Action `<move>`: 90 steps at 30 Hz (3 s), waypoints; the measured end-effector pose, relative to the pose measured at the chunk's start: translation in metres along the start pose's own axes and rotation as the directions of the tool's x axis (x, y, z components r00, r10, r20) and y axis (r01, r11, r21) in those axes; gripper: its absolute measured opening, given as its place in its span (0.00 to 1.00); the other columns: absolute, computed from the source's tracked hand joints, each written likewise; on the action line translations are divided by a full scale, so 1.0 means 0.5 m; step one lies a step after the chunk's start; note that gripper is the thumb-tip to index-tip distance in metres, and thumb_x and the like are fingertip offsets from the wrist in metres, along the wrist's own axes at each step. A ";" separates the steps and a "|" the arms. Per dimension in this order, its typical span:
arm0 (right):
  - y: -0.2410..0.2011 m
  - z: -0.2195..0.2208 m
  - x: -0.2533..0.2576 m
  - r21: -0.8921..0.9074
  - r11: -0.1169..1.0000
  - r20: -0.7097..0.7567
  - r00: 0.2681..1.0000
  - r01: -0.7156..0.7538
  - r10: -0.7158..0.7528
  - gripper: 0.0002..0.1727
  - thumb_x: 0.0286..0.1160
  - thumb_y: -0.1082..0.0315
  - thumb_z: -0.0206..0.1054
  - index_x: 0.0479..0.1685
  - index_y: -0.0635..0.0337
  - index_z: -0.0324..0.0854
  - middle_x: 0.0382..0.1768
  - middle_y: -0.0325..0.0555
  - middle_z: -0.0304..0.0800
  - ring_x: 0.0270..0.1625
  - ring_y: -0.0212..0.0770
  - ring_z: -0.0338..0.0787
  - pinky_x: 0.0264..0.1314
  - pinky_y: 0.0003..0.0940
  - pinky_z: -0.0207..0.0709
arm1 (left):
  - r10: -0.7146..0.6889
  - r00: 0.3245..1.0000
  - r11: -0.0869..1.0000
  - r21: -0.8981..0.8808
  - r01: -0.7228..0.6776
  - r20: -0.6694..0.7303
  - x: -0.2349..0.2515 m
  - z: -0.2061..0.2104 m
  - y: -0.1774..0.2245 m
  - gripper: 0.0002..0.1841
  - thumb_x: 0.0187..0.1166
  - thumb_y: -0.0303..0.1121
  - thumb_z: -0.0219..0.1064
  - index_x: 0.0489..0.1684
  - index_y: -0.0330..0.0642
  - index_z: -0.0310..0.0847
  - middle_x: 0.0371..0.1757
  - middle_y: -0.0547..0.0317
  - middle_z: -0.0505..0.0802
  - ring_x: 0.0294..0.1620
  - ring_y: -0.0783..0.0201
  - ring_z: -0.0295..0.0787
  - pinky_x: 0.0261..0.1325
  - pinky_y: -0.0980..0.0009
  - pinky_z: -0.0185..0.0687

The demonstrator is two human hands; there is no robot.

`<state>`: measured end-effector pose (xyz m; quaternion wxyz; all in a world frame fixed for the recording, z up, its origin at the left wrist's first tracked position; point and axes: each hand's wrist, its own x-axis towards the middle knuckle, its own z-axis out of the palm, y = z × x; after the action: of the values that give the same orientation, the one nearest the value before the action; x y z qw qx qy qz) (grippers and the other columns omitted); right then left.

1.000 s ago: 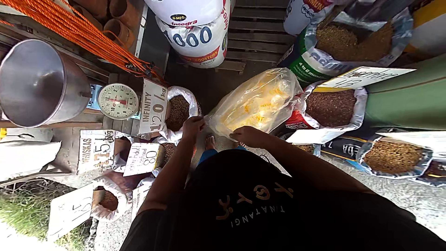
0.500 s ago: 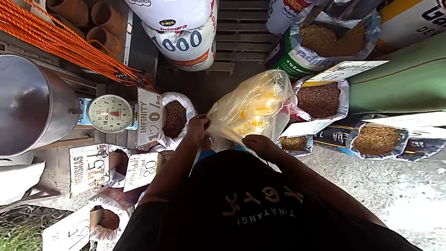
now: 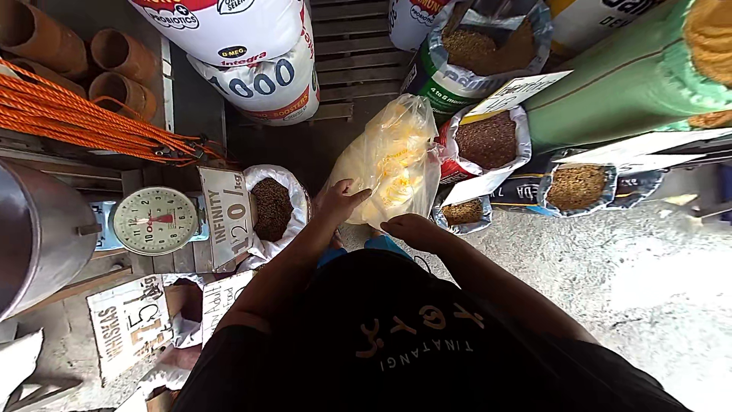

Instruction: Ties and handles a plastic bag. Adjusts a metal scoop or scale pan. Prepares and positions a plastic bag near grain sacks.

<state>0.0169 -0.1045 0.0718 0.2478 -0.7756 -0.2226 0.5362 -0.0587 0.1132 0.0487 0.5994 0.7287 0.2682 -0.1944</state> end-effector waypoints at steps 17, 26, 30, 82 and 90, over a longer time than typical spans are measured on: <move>0.078 0.035 -0.134 0.329 0.935 -0.234 0.947 -0.135 0.219 0.20 0.91 0.60 0.54 0.26 0.57 0.77 0.22 0.31 0.68 0.27 0.26 0.69 0.35 0.29 0.65 | -0.120 0.532 0.839 -0.373 -0.397 -0.838 -0.103 -0.493 -0.103 0.14 0.83 0.26 0.68 0.62 0.39 0.74 0.49 0.64 0.88 0.45 0.75 0.88 0.54 0.77 0.86; -0.006 0.054 -0.047 0.053 0.994 -0.307 0.946 -0.093 0.104 0.26 0.94 0.58 0.52 0.46 0.80 0.83 0.39 0.70 0.84 0.44 0.59 0.82 0.51 0.63 0.71 | 0.177 -0.342 0.970 0.222 -0.099 -0.923 -0.415 -0.721 -0.059 0.30 0.88 0.45 0.58 0.86 0.40 0.70 0.85 0.29 0.60 0.79 0.46 0.65 0.77 0.64 0.69; 0.021 0.039 -0.041 -0.058 0.998 -0.334 0.943 -0.022 0.001 0.30 0.93 0.57 0.48 0.47 0.82 0.82 0.42 0.76 0.85 0.47 0.65 0.85 0.55 0.66 0.72 | -0.002 -0.274 0.928 -0.104 0.357 -0.962 -0.469 -0.770 -0.095 0.48 0.83 0.64 0.59 0.97 0.45 0.45 0.92 0.27 0.49 0.90 0.33 0.51 0.85 0.46 0.59; -0.011 0.086 -0.065 -0.049 0.999 -0.349 0.937 -0.016 -0.002 0.27 0.94 0.59 0.50 0.47 0.81 0.83 0.44 0.76 0.85 0.49 0.61 0.83 0.57 0.64 0.71 | -0.029 0.511 0.694 0.350 0.628 -0.859 -0.569 -0.753 -0.158 0.16 0.89 0.30 0.57 0.59 0.36 0.90 0.63 0.36 0.92 0.73 0.37 0.84 0.79 0.36 0.68; 0.015 0.087 -0.056 0.002 1.000 -0.358 0.934 -0.018 0.018 0.27 0.94 0.57 0.51 0.42 0.77 0.82 0.36 0.64 0.82 0.41 0.52 0.79 0.48 0.58 0.71 | -0.088 0.549 0.658 0.365 0.658 -0.831 -0.595 -0.741 -0.159 0.15 0.88 0.28 0.57 0.61 0.40 0.91 0.64 0.36 0.91 0.72 0.34 0.83 0.76 0.31 0.69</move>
<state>-0.0325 -0.1211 0.0741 0.2787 -0.8623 -0.1669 0.3883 -0.3546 0.4392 0.2439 0.0795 0.8152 0.5673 -0.0852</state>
